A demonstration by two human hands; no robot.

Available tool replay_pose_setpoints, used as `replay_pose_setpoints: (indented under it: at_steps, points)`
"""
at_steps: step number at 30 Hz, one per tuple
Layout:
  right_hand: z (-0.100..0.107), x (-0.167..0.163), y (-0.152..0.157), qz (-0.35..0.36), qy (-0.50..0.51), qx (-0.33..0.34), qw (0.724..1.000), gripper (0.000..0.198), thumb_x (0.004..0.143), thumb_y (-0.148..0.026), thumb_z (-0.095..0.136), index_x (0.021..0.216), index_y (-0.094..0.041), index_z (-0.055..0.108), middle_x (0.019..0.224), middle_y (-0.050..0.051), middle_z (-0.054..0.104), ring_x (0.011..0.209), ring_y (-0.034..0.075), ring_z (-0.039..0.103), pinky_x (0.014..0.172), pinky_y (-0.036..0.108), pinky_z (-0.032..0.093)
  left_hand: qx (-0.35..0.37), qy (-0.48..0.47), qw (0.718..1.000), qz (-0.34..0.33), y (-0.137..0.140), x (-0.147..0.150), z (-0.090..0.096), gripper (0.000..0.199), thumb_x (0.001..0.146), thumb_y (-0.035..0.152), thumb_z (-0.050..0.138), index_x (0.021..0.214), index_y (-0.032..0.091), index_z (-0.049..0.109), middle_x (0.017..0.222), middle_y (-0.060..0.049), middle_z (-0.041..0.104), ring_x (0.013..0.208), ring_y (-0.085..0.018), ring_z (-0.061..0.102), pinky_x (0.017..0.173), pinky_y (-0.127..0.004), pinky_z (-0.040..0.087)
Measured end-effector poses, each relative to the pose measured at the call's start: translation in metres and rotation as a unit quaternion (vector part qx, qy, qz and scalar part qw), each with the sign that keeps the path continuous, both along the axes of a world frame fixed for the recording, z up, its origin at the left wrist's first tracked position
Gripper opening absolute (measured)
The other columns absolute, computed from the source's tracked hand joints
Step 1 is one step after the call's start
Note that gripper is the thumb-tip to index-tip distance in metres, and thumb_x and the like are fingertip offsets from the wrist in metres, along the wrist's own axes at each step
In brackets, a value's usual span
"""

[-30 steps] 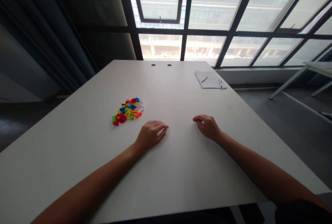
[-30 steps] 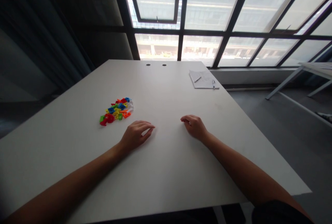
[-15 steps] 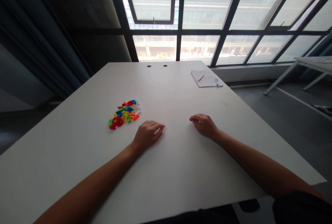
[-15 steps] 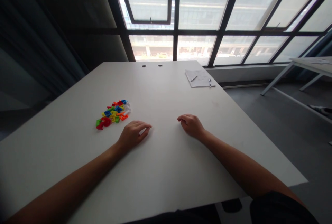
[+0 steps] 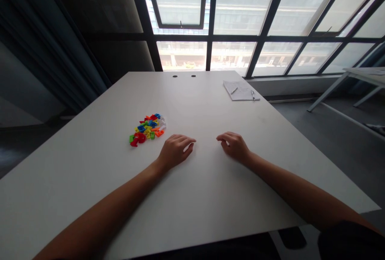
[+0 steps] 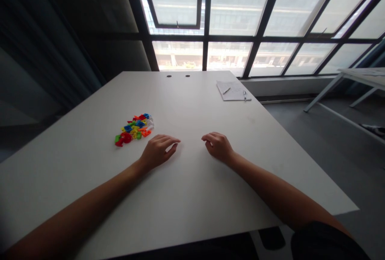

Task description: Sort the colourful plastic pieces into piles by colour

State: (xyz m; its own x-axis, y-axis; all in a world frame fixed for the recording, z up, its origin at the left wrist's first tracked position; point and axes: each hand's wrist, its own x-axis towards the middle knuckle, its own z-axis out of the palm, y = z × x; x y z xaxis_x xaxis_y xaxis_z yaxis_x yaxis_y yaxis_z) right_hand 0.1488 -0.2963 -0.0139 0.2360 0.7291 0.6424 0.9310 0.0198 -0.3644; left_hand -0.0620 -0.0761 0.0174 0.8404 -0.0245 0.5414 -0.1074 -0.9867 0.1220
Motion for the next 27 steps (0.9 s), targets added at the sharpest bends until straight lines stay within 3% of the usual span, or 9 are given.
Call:
replay_pose_setpoints:
  at_steps: [3, 6, 10, 14, 18, 22, 27]
  points:
    - [0.012, 0.005, 0.003, -0.005, -0.059, 0.021, 0.998, 0.029, 0.089, -0.006, 0.052, 0.099, -0.020, 0.075, 0.089, 0.007, 0.079, 0.083, 0.023, 0.072, 0.080, 0.038, 0.058, -0.002, 0.034, 0.999, 0.018, 0.002, 0.005, 0.004, 0.026, 0.102, 0.026, 0.056, 0.124, 0.024, 0.071, 0.118, -0.005, 0.078, 0.108, -0.026, 0.073, 0.097, -0.045, 0.054]
    - [0.032, 0.006, 0.008, -0.015, -0.099, 0.038, 0.994, 0.026, 0.092, -0.010, 0.054, 0.106, -0.020, 0.074, 0.096, 0.009, 0.080, 0.092, 0.025, 0.073, 0.089, 0.043, 0.058, 0.001, 0.074, 0.997, 0.027, 0.006, 0.011, 0.008, 0.044, 0.101, 0.035, 0.060, 0.143, 0.022, 0.059, 0.141, -0.010, 0.068, 0.128, -0.030, 0.064, 0.108, -0.051, 0.051]
    - [0.046, -0.004, 0.015, 0.001, -0.118, 0.041, 0.992, 0.039, 0.098, -0.024, 0.059, 0.136, -0.016, 0.064, 0.130, 0.015, 0.074, 0.127, 0.030, 0.065, 0.112, 0.052, 0.050, 0.001, 0.094, 0.995, 0.027, 0.006, 0.015, 0.011, 0.077, 0.097, 0.057, 0.063, 0.159, 0.015, 0.043, 0.162, -0.017, 0.047, 0.148, -0.035, 0.046, 0.122, -0.055, 0.040]
    - [0.030, -0.018, 0.019, 0.012, -0.129, -0.022, 0.991, 0.071, 0.101, -0.042, 0.060, 0.160, -0.009, 0.038, 0.159, 0.024, 0.049, 0.154, 0.035, 0.039, 0.127, 0.060, 0.033, 0.008, 0.088, 0.996, 0.019, -0.001, 0.017, 0.003, 0.089, 0.098, 0.066, 0.056, 0.165, 0.013, 0.031, 0.171, -0.017, 0.033, 0.158, -0.034, 0.030, 0.131, -0.053, 0.026]
    - [0.008, -0.023, 0.021, 0.007, -0.125, -0.108, 0.986, 0.092, 0.101, -0.052, 0.059, 0.168, -0.005, 0.018, 0.169, 0.029, 0.029, 0.162, 0.037, 0.017, 0.129, 0.064, 0.025, 0.008, 0.152, 0.988, -0.007, -0.003, 0.019, -0.013, 0.097, 0.098, 0.075, 0.050, 0.167, 0.011, 0.027, 0.173, -0.020, 0.025, 0.161, -0.034, 0.022, 0.132, -0.054, 0.021]
    - [0.003, -0.020, 0.019, 0.004, -0.117, -0.140, 0.983, 0.104, 0.099, -0.058, 0.060, 0.170, -0.006, 0.004, 0.172, 0.028, 0.018, 0.164, 0.038, 0.008, 0.129, 0.066, 0.022, 0.004, 0.185, 0.983, -0.011, -0.001, 0.020, -0.021, 0.105, 0.096, 0.080, 0.046, 0.168, 0.009, 0.021, 0.173, -0.022, 0.020, 0.162, -0.035, 0.017, 0.132, -0.056, 0.021]
    - [0.011, -0.018, 0.017, 0.003, -0.134, -0.133, 0.982, 0.109, 0.100, -0.063, 0.056, 0.170, -0.007, -0.007, 0.174, 0.026, 0.013, 0.164, 0.038, 0.003, 0.130, 0.067, 0.018, 0.020, 0.124, 0.992, -0.009, -0.003, 0.017, -0.016, 0.101, 0.098, 0.075, 0.050, 0.170, 0.011, 0.018, 0.174, -0.020, 0.019, 0.162, -0.034, 0.017, 0.133, -0.055, 0.019]
